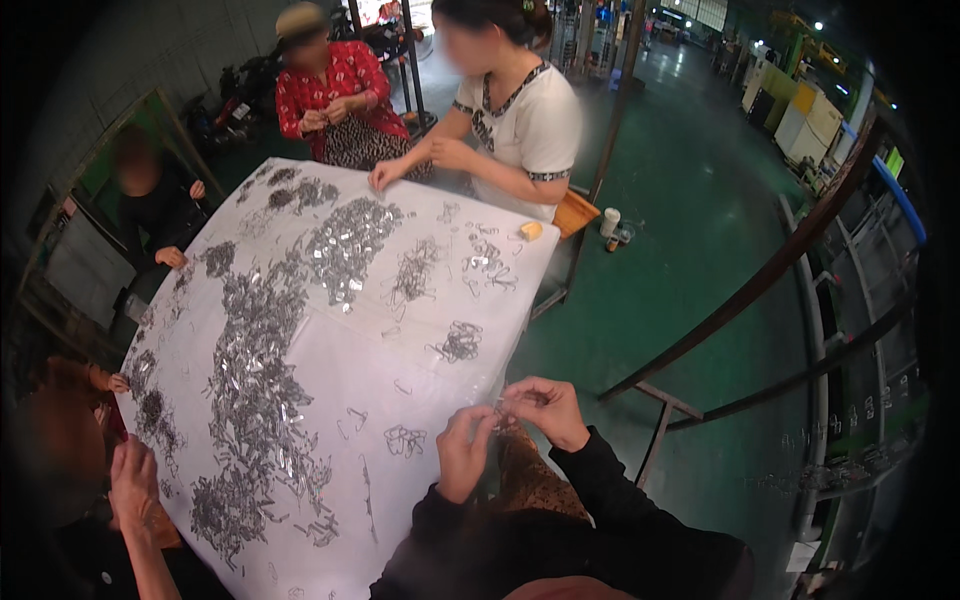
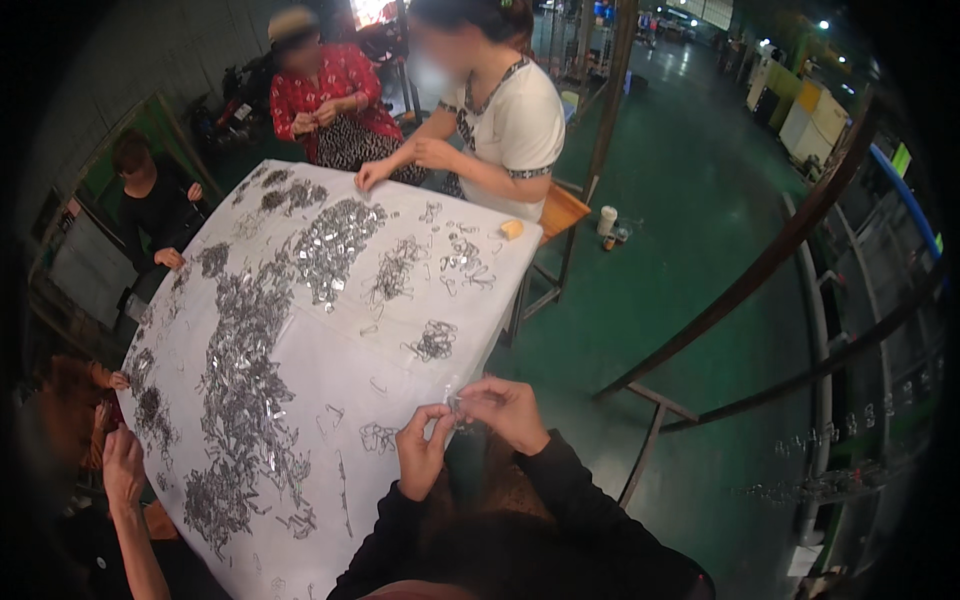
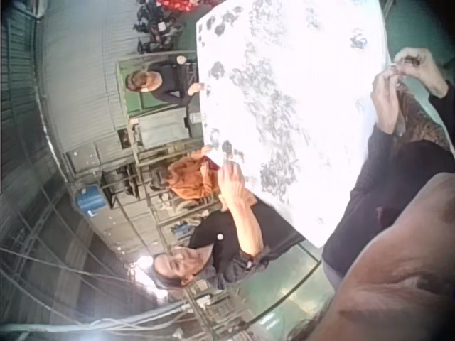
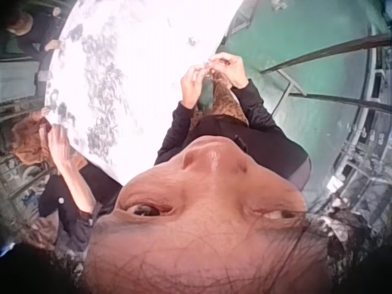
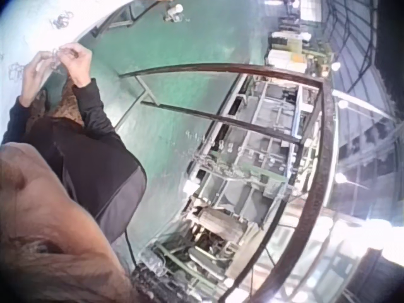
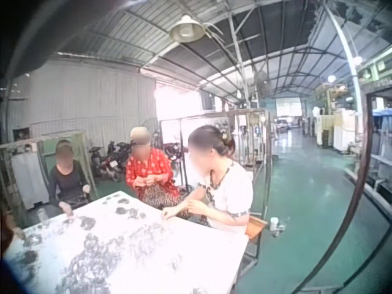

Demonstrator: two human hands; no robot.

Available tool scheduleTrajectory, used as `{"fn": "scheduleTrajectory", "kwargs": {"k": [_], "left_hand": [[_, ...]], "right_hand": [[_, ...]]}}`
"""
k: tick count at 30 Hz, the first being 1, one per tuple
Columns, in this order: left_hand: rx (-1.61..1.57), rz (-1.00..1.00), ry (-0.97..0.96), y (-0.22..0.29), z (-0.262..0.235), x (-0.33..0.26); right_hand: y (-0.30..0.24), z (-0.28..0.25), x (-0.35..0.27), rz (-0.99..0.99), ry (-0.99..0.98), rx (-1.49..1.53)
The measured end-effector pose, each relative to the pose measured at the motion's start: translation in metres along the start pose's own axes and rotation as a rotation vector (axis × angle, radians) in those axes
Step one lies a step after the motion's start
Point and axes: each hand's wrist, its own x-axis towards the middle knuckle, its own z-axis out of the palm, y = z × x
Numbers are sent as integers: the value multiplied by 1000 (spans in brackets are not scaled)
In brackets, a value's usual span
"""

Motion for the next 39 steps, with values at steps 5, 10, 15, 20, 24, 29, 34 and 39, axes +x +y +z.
{"fn": "scheduleTrajectory", "kwargs": {"k": [5,10,15,20,24,29,34,39], "left_hand": [[68,18,-21,-6,2,-3],[19,4,-14,-9,0,-8],[137,-60,98,-52,-52,47],[485,-44,201,-144,-100,157],[760,74,13,-177,-99,185],[887,32,-45,-173,-95,171],[697,-12,96,-145,-102,147],[129,-134,53,-70,-80,93]], "right_hand": [[7,-7,-7,-149,3,-130],[16,-4,-12,-111,97,-119],[18,-7,-5,-22,71,-58],[19,-10,-2,46,14,-90],[20,-9,0,44,-2,-77],[18,-7,-2,60,-21,-47],[17,0,-10,59,21,-41],[21,5,-17,-26,-1,-59]]}}
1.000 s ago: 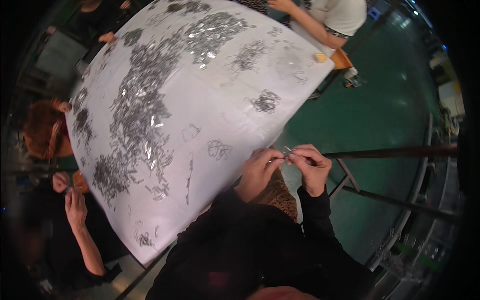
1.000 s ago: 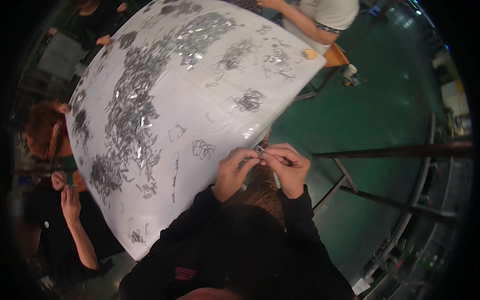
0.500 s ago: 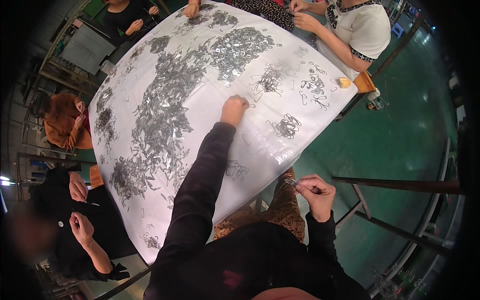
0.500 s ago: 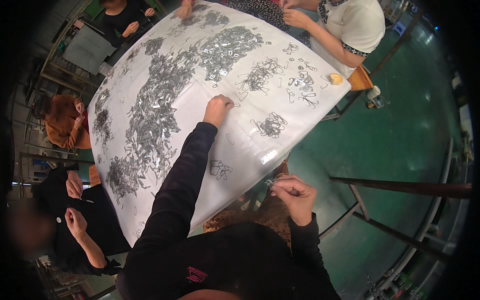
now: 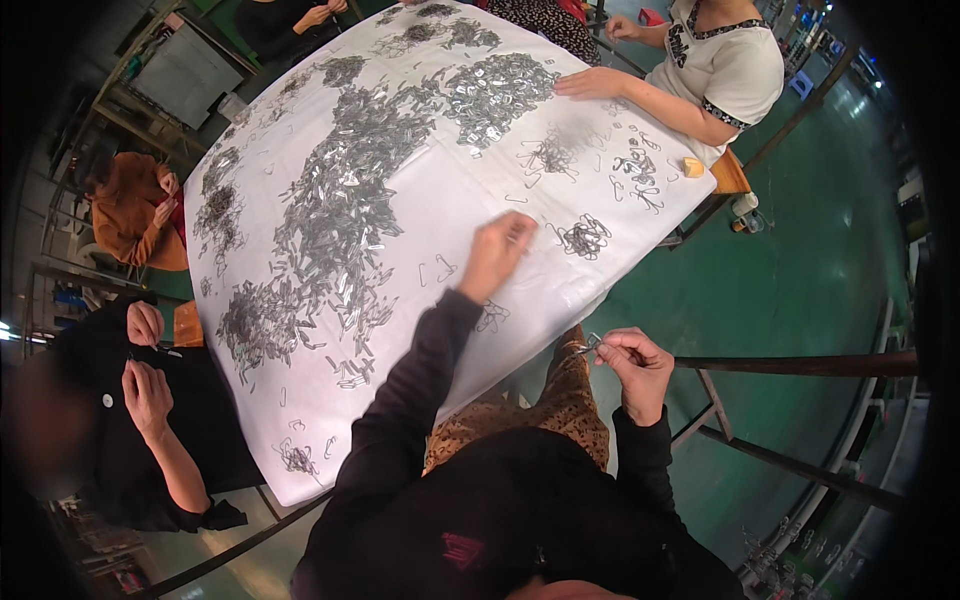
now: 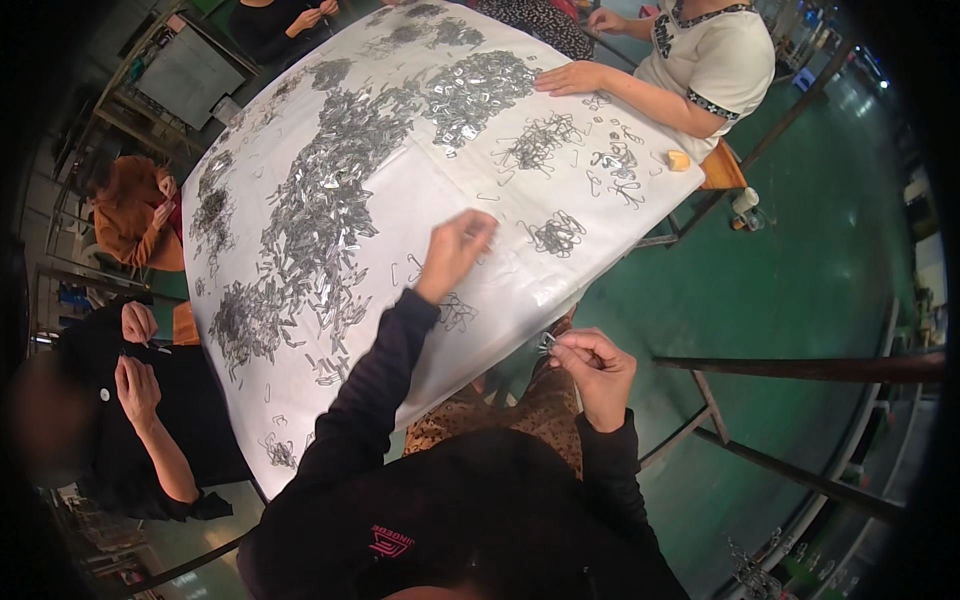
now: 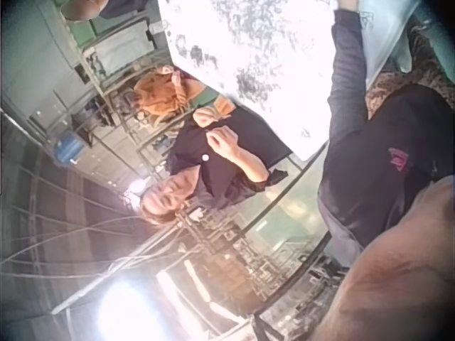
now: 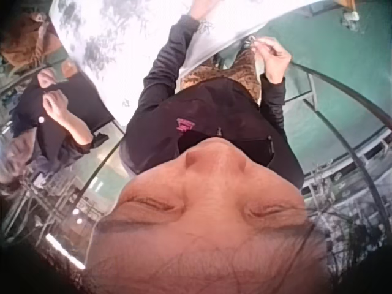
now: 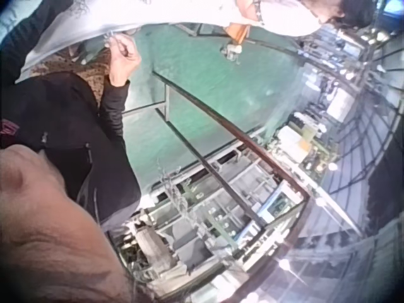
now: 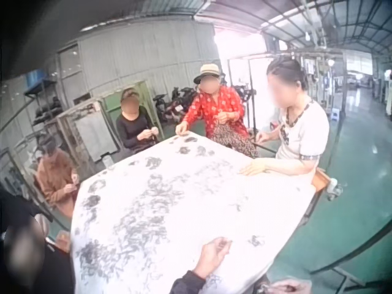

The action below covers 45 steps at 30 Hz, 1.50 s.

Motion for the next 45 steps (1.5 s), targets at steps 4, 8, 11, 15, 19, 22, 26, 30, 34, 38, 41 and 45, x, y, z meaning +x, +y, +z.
{"fn": "scheduleTrajectory", "kwargs": {"k": [4,8,11,15,19,22,26,30,34,38,41,45], "left_hand": [[-409,9,-191,57,18,-74],[-220,306,-200,81,25,-103],[-176,306,-209,85,26,-107],[-53,342,-170,82,27,-109],[-64,292,-142,72,31,-111],[-160,210,-143,65,33,-115],[-235,120,-142,61,31,-119],[-257,99,-186,60,30,-121],[-331,195,-160,50,39,-124],[-246,100,-259,37,34,-134],[-149,67,-250,32,23,-140],[-25,-15,-211,33,16,-146]], "right_hand": [[4,0,-5,1,28,-102],[8,3,-9,-69,45,-61],[7,6,-12,-89,68,-69],[6,8,-15,-106,89,-124],[10,12,-16,-112,94,-204],[7,12,-13,-87,26,-319],[-17,2,22,-98,-170,-260],[-16,17,114,-79,-155,-185],[50,81,234,-133,-436,-383],[147,156,324,-13,-371,-530],[198,187,357,-344,-187,-983],[214,193,360,-452,-163,-1157]]}}
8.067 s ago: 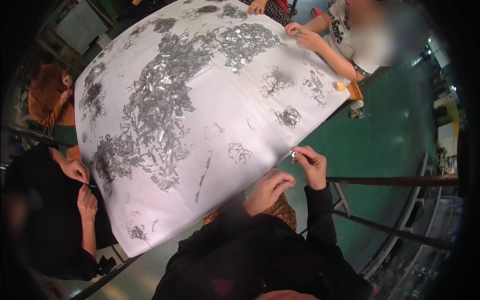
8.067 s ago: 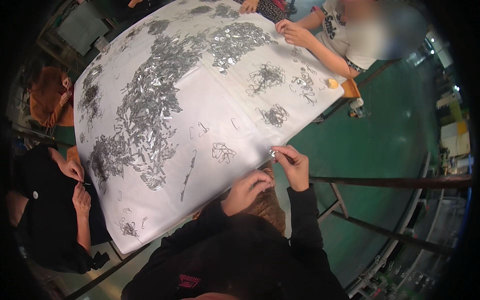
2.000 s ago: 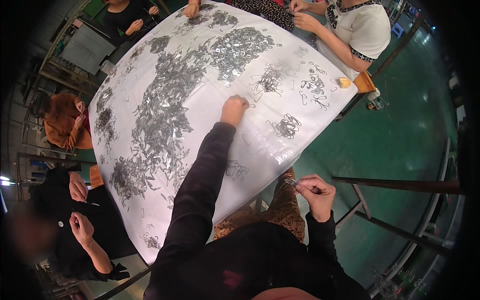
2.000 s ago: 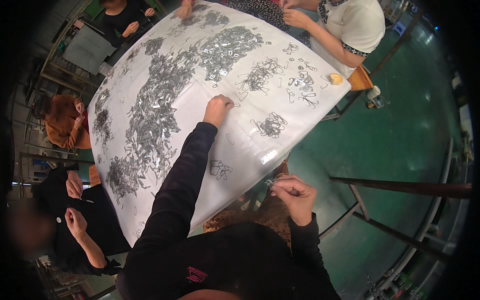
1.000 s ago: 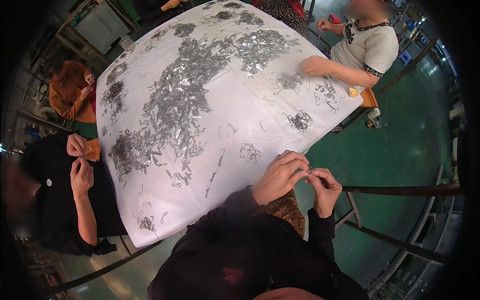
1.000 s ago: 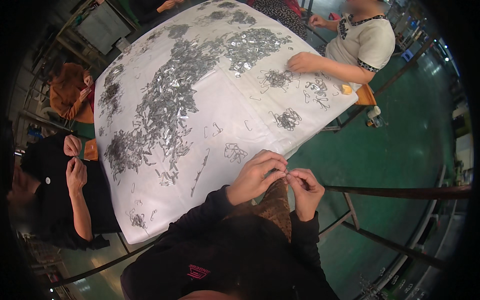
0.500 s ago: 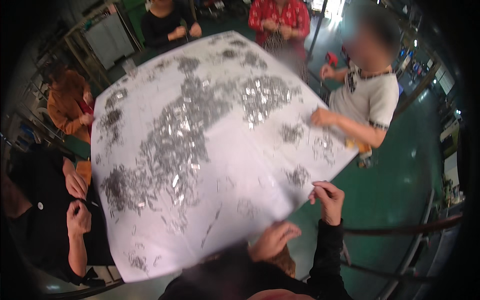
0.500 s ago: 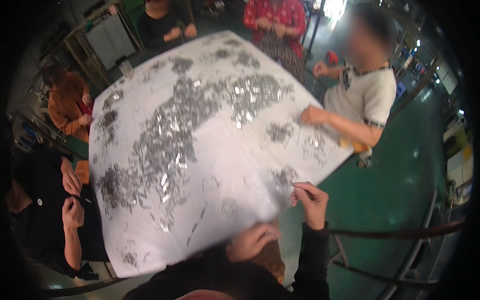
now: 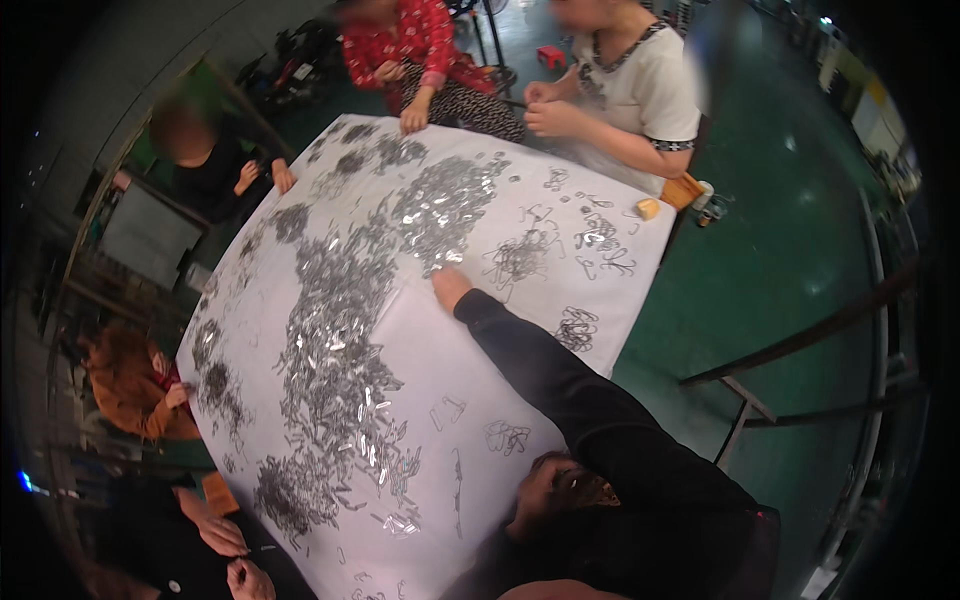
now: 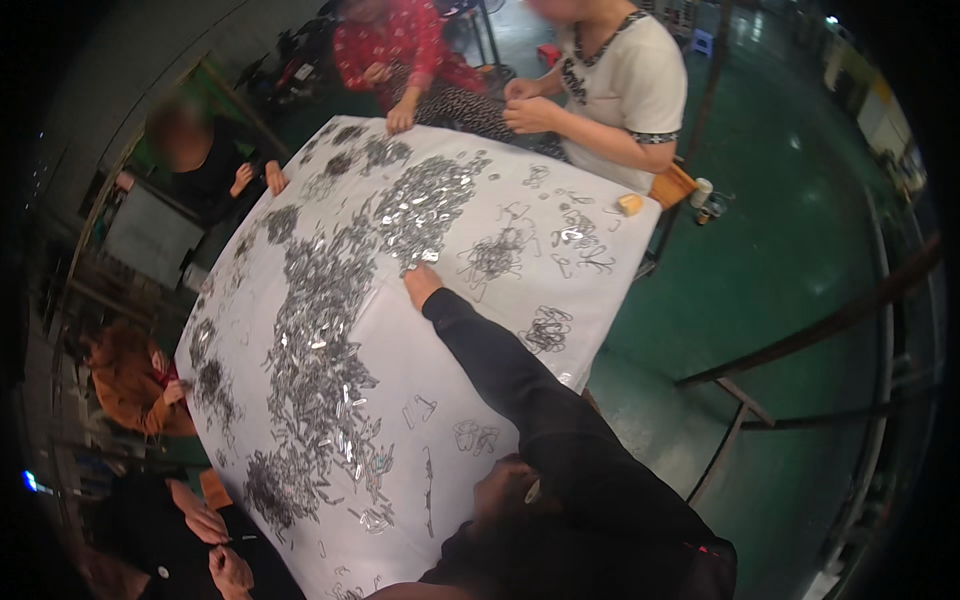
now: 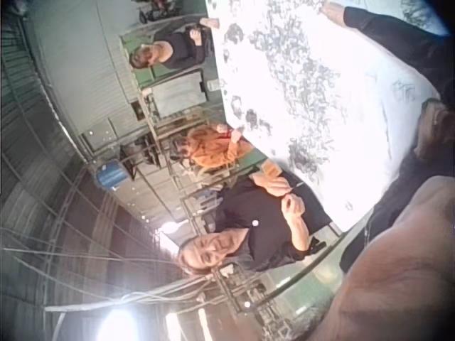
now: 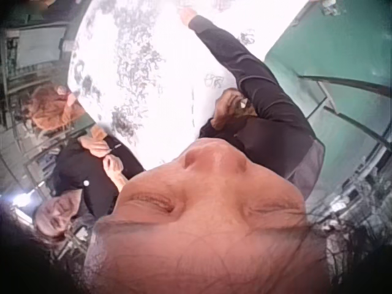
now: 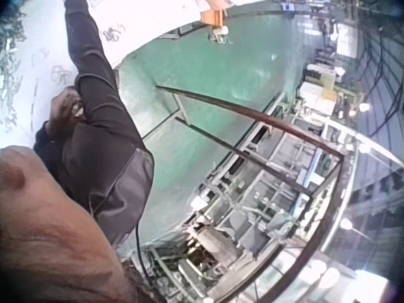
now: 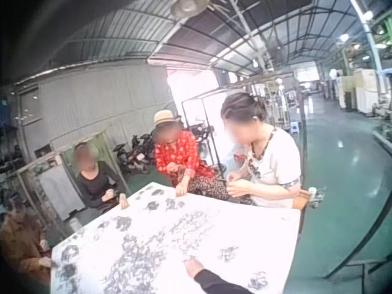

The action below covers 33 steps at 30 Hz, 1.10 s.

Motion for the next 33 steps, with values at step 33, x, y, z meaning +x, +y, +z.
{"fn": "scheduleTrajectory", "kwargs": {"k": [33], "left_hand": [[-57,206,24,36,34,38]], "right_hand": [[-65,-321,-334,425,299,1096]]}}
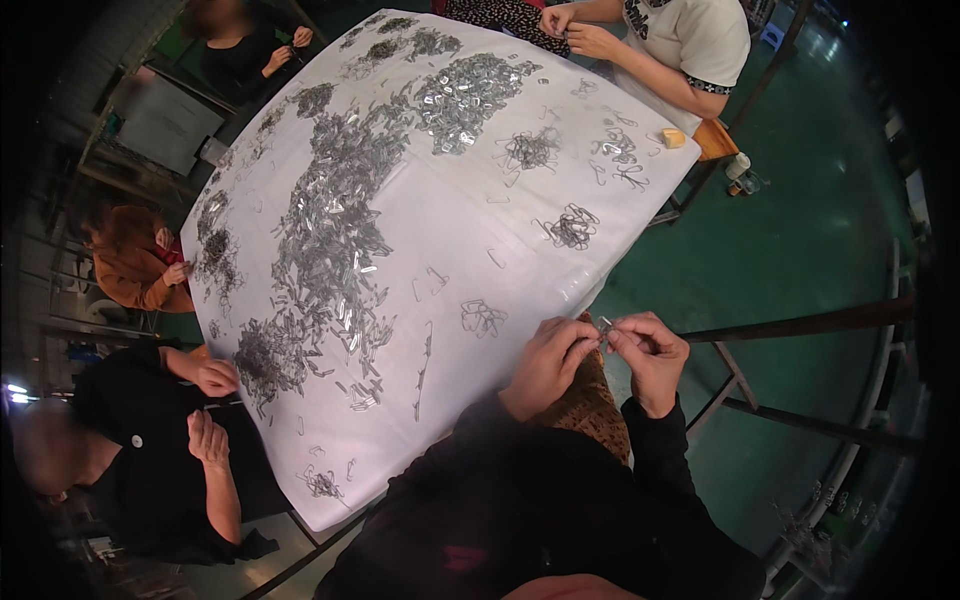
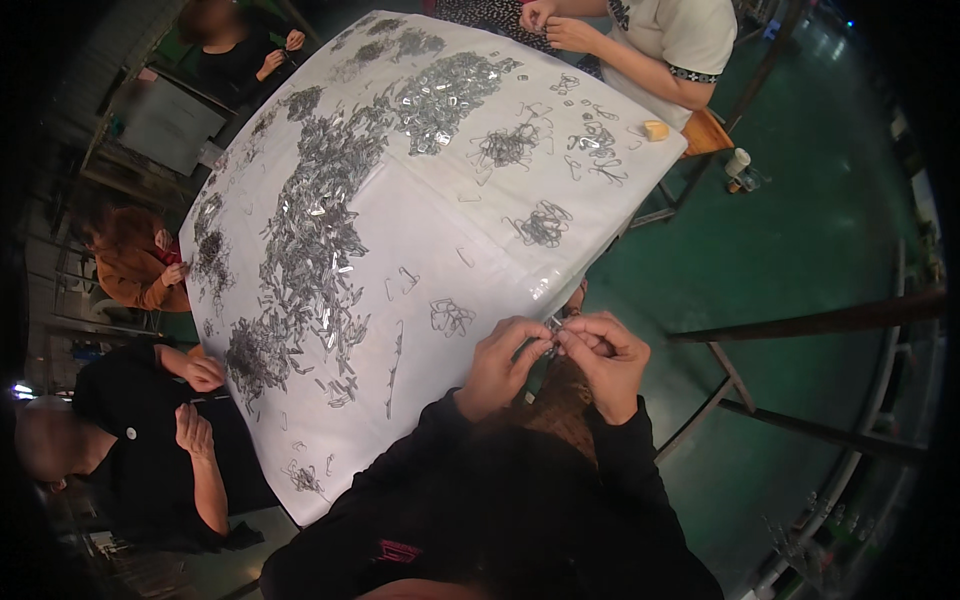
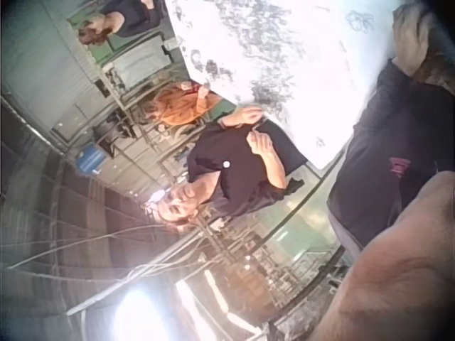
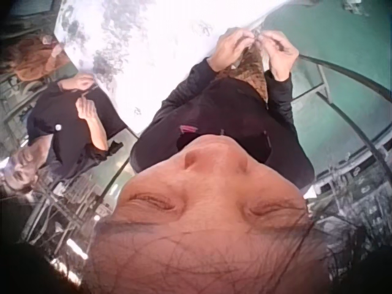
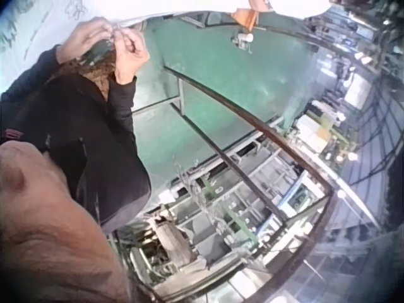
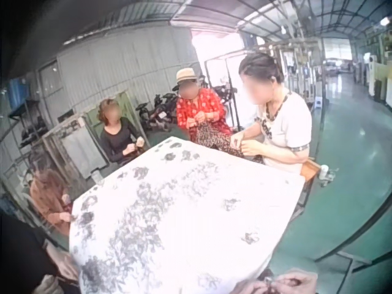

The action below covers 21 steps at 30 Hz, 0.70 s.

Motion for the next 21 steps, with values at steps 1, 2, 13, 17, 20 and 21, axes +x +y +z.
{"fn": "scheduleTrajectory", "kwargs": {"k": [1,2,13,17,20,21], "left_hand": [[-42,-4,2,-4,-1,1],[-70,6,2,-9,-3,4],[802,42,55,-182,-104,157],[952,3,14,-197,-99,156],[853,55,45,-179,-90,138],[780,123,94,-167,-83,132]], "right_hand": [[1,-1,0,-1,1,-15],[2,-3,-1,-4,0,-30],[1,-13,13,70,-108,-110],[0,-16,15,80,-125,-205],[6,-17,10,95,-98,-122],[9,-17,8,84,-72,-101]]}}
